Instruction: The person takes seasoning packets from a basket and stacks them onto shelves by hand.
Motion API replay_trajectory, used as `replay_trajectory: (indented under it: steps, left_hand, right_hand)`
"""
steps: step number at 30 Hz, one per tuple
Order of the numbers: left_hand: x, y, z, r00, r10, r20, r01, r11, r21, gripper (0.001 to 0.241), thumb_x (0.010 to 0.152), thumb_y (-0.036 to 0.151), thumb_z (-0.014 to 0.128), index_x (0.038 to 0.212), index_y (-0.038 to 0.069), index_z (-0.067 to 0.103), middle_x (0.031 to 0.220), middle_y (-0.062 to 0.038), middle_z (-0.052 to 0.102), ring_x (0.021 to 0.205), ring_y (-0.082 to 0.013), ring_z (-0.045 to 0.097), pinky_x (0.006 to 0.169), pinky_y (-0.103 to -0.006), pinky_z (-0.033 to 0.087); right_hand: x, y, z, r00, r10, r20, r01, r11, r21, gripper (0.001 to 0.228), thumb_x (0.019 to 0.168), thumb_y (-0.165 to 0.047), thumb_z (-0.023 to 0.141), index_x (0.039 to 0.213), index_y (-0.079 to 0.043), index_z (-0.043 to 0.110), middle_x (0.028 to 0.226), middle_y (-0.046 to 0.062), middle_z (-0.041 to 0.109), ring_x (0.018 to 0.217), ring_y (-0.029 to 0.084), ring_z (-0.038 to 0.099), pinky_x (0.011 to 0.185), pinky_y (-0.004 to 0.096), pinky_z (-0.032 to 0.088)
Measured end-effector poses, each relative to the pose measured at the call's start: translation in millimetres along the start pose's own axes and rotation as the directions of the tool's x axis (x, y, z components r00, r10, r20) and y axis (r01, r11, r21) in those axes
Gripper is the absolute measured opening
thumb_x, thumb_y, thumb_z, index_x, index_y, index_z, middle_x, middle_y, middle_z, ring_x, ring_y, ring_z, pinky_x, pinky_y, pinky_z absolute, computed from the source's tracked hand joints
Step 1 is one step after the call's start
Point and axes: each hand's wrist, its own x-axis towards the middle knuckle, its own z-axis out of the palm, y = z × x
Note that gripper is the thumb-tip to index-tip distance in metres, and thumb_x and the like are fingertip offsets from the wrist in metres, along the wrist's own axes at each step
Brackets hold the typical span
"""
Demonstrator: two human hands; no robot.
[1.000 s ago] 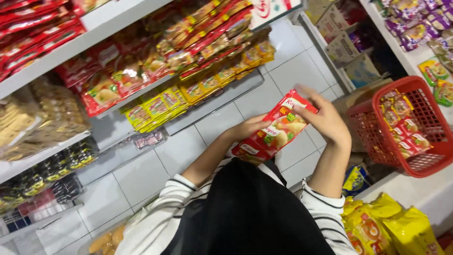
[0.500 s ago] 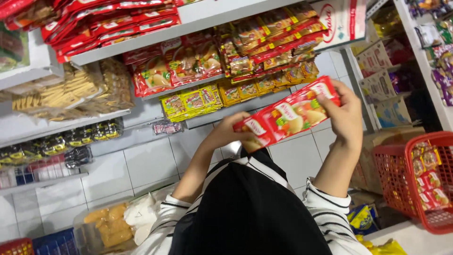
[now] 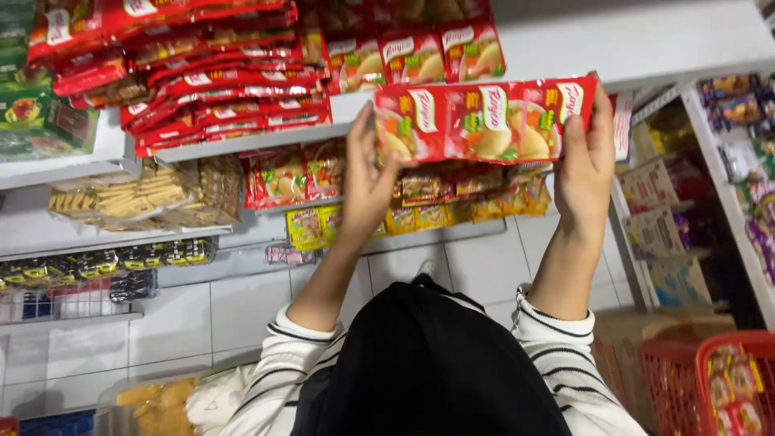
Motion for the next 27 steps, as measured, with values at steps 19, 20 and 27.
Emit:
replay_trajectory:
  steps: [19, 20, 27]
  left_hand:
    - [83.8, -29.4, -10.9, 0.910, 0.411, -0.053, -0.055, 0.246, 0.968, 0.027, 0.094, 0.022, 0.074, 0.116, 0.006, 0.070, 0.128, -0.011, 0.065, 0.120, -0.0309, 0.053, 0.103, -0.0513, 0.037]
    - [85.2, -29.7, -10.2, 0.909, 0.411, -0.065, -0.034, 0.230, 0.973, 0.026, 0.093, 0.021, 0.073, 0.114, 0.005, 0.069, 0.128, -0.012, 0.064, 0.120, -0.0314, 0.053, 0.104, -0.0516, 0.037]
    - [85.1, -27.3, -7.6, 0.906, 0.417, -0.075, -0.002, 0.181, 0.983, 0.028, 0.093, 0.017, 0.068, 0.116, 0.001, 0.065, 0.133, -0.017, 0.058, 0.124, -0.0352, 0.051, 0.107, -0.0531, 0.037]
  right_hand:
    - [112.8, 32.4, 47.4, 0.932, 0.078, 0.354, 0.237, 0.608, -0.758, 0.052, 0.100, -0.029, 0.067, 0.143, -0.002, 0.053, 0.144, 0.026, 0.058, 0.132, 0.044, 0.057, 0.111, 0.046, 0.046]
    - [116.5, 30.9, 48.6, 0.916, 0.133, 0.378, 0.216, 0.631, -0.745, 0.054, 0.101, -0.029, 0.065, 0.145, -0.001, 0.051, 0.143, 0.025, 0.059, 0.131, 0.044, 0.056, 0.111, 0.047, 0.045]
    - [109.9, 51.7, 49.3, 0.913, -0.174, 0.368, 0.405, 0.489, -0.773, 0.033, 0.107, -0.013, 0.058, 0.139, -0.003, 0.060, 0.143, 0.025, 0.060, 0.131, 0.045, 0.058, 0.114, 0.048, 0.044]
